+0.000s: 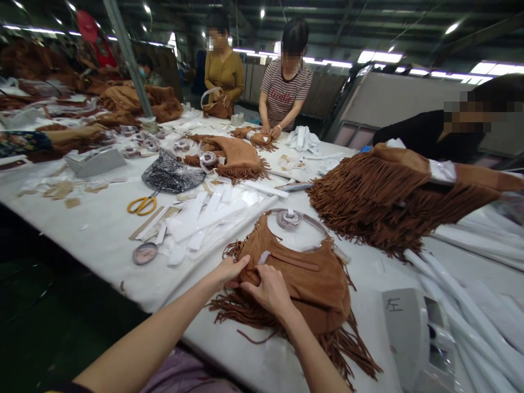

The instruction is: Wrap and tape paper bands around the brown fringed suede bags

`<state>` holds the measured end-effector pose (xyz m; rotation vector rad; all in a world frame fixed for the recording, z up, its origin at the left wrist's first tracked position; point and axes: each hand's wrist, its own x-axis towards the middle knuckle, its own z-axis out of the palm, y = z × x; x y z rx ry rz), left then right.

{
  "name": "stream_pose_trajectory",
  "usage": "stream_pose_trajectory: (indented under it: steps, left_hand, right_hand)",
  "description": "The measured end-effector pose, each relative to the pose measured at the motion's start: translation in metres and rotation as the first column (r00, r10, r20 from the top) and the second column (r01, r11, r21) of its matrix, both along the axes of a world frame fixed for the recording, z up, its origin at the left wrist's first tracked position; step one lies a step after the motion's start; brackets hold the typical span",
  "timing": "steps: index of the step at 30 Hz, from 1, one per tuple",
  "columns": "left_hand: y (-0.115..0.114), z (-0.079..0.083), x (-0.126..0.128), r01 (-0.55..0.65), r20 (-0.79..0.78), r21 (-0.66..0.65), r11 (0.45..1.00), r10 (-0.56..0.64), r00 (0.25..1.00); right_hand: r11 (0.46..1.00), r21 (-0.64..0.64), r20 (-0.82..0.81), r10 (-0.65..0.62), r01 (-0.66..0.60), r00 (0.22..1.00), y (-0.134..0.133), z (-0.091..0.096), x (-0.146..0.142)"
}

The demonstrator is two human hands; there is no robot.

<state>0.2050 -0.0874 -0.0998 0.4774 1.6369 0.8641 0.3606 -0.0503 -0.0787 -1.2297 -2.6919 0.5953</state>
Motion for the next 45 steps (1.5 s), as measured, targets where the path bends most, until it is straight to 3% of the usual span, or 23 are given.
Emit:
stream_pose_trajectory:
  steps: [8,17,23,26,32,34,36,37,38,39,41,42,43,45]
  left_hand:
    - [0.007,0.003,-0.002,-0.049,0.112,-0.103,0.994,0.061,0.992]
    - [0.016,0.001,0.009,-0.093,0.095,-0.071,0.993,0.100,0.990]
    - [0.007,0.004,0.000,-0.144,0.064,-0.060,0.988,0.148,0.987]
    - [0.000,0.003,-0.003,-0.177,0.001,-0.053,0.983,0.178,0.984]
    - [-0.002,-0.006,0.013,-0.048,-0.195,0.026,0.999,0.052,0.979]
    - [-0.001,-0.010,0.015,0.018,-0.270,0.050,0.999,-0.004,0.963]
    - [0.001,-0.016,0.012,0.080,-0.336,0.063,0.995,-0.054,0.940]
    - [0.002,-0.019,0.010,0.104,-0.367,0.065,0.992,-0.073,0.928]
    - [0.004,-0.022,0.008,0.121,-0.396,0.066,0.990,-0.086,0.914]
    - [0.005,-0.025,0.007,0.132,-0.424,0.066,0.989,-0.092,0.901]
    - [0.007,-0.029,0.006,0.139,-0.476,0.065,0.988,-0.091,0.875]
    - [0.008,-0.031,0.006,0.136,-0.502,0.065,0.989,-0.085,0.861]
    - [0.009,-0.033,0.008,0.131,-0.528,0.065,0.989,-0.077,0.846]
    - [0.013,-0.035,0.010,0.117,-0.585,0.068,0.991,-0.055,0.809]
  right_hand:
    - [0.995,-0.080,-0.003,-0.054,0.054,0.999,-0.001,0.001,0.000]
    - [0.998,-0.057,0.061,-0.025,0.029,0.998,-0.006,-0.001,-0.005]
    - [0.983,-0.177,-0.120,-0.069,0.047,0.990,-0.001,0.000,-0.001]
    - [0.980,-0.179,-0.160,-0.113,0.084,0.981,0.003,-0.003,0.000]
    - [0.991,-0.041,-0.148,-0.135,0.130,0.980,-0.023,-0.002,-0.006]
    - [0.993,-0.013,-0.253,-0.119,0.120,0.960,-0.031,0.002,0.000]
    - [0.978,-0.024,-0.406,-0.199,0.208,0.892,-0.032,0.007,0.021]
    - [0.948,-0.040,-0.474,-0.296,0.316,0.829,-0.030,0.009,0.039]
    - [0.886,-0.067,-0.510,-0.426,0.459,0.747,-0.027,0.012,0.061]
    - [0.783,-0.096,-0.517,-0.567,0.614,0.642,-0.023,0.013,0.086]
    - [0.506,-0.141,-0.396,-0.817,0.851,0.420,-0.013,0.013,0.137]
    - [0.433,-0.149,-0.339,-0.867,0.889,0.365,-0.008,0.011,0.160]
    - [0.397,-0.153,-0.294,-0.892,0.905,0.342,-0.002,0.007,0.177]
    - [0.410,-0.163,-0.230,-0.900,0.897,0.369,0.009,-0.005,0.196]
